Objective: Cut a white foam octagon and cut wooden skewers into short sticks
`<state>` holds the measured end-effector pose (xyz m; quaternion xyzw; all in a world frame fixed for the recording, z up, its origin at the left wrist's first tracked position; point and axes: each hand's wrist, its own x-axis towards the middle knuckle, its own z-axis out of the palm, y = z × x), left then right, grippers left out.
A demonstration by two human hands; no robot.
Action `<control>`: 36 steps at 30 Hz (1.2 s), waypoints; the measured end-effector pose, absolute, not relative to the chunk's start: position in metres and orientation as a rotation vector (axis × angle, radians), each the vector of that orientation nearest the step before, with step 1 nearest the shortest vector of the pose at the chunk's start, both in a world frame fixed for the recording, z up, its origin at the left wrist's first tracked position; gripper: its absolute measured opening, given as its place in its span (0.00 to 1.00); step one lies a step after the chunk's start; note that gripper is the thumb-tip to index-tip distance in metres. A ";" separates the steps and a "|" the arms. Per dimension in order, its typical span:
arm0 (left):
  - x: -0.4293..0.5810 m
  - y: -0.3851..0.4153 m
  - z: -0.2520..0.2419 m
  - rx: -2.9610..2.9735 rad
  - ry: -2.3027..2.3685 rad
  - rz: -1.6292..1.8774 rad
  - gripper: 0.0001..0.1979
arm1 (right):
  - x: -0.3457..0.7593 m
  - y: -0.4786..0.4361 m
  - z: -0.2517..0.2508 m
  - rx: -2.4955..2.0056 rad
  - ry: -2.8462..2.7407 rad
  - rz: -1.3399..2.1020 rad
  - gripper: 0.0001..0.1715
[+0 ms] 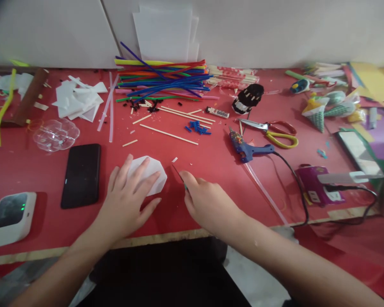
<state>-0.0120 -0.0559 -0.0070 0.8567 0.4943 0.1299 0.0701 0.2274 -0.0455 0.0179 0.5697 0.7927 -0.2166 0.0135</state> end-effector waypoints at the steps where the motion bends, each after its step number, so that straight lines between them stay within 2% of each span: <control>1: -0.012 -0.050 -0.009 2.574 1.490 0.361 0.27 | 0.224 -0.045 0.019 1.775 2.451 -0.658 0.26; 9: -0.002 -0.057 -0.007 2.483 1.533 0.349 0.26 | 0.205 -0.042 0.019 1.925 2.601 -0.654 0.26; 16: 0.003 -0.053 -0.014 2.546 1.294 0.459 0.24 | 0.201 -0.043 0.015 1.836 2.606 -0.702 0.27; 26: 0.003 -0.048 -0.011 2.588 1.315 0.456 0.22 | 0.204 -0.042 0.014 1.775 2.643 -0.669 0.29; 36: 0.003 -0.048 -0.009 2.590 1.312 0.451 0.22 | 0.206 -0.034 0.022 1.691 2.590 -0.775 0.29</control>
